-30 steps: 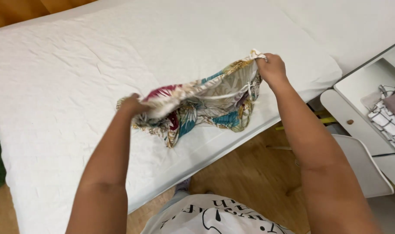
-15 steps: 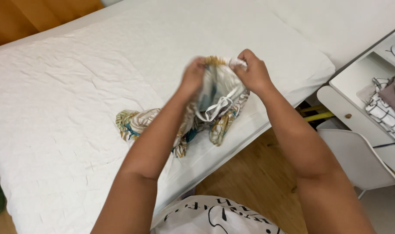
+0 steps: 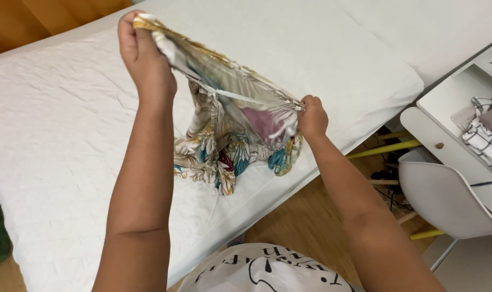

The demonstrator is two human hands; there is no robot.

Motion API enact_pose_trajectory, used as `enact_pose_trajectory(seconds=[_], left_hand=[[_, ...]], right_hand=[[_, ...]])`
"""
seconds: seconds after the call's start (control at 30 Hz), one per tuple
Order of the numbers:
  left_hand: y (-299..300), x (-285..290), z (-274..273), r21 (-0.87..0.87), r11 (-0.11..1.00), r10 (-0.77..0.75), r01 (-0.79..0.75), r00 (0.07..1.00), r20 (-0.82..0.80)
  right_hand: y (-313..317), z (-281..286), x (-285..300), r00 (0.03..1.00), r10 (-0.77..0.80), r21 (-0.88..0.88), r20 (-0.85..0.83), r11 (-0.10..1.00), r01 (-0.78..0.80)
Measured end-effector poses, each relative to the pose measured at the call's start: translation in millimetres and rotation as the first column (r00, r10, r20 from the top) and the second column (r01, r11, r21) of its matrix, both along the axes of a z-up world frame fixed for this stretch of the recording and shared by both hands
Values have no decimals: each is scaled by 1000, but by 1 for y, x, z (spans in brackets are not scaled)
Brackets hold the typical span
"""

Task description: The person unfolds a floral-patterned sheet on a bed, shakes it out, and then folds it into a compact rectangular shape. The person handles the sheet by hand, aligning the edges and smoothing the fabric during the process.

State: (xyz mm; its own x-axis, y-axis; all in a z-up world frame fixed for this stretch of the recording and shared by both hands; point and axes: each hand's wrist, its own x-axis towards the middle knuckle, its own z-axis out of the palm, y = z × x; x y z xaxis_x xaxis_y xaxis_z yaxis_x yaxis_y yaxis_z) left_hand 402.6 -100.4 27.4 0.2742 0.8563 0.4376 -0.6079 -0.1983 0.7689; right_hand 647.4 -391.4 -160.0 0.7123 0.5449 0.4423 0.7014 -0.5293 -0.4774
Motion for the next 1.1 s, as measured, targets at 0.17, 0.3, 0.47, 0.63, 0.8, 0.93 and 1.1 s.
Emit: enact_pose_trajectory(seconds=[0.17, 0.3, 0.47, 0.63, 0.8, 0.93, 1.1], left_hand=[[20, -10, -44, 126, 991, 13, 44, 908, -419], [-40, -2, -50, 293, 912, 39, 287, 650, -759], [-117, 40, -49, 142, 831, -95, 538, 388, -917], [-101, 73, -100, 229, 787, -117, 573, 503, -856], [-107, 62, -28, 200, 859, -142, 472, 594, -792], [-88, 47, 7, 32, 959, -219, 282, 809, -545], [-34, -3, 34, -236, 971, -43, -32, 952, -303]], right_hand=[[18, -29, 38, 479, 202, 322, -854, 929, 183], [29, 111, -25, 236, 261, 314, -936, 922, 226], [46, 103, -12, 175, 688, 579, -704, 699, -420], [37, 105, -18, 605, 639, 321, -476, 766, -557], [14, 63, -17, 955, 281, 71, -92, 959, -276], [-9, 6, -18, 996, -86, 51, -33, 995, 88], [-57, -41, 2, 751, -546, -278, -372, 837, 471]])
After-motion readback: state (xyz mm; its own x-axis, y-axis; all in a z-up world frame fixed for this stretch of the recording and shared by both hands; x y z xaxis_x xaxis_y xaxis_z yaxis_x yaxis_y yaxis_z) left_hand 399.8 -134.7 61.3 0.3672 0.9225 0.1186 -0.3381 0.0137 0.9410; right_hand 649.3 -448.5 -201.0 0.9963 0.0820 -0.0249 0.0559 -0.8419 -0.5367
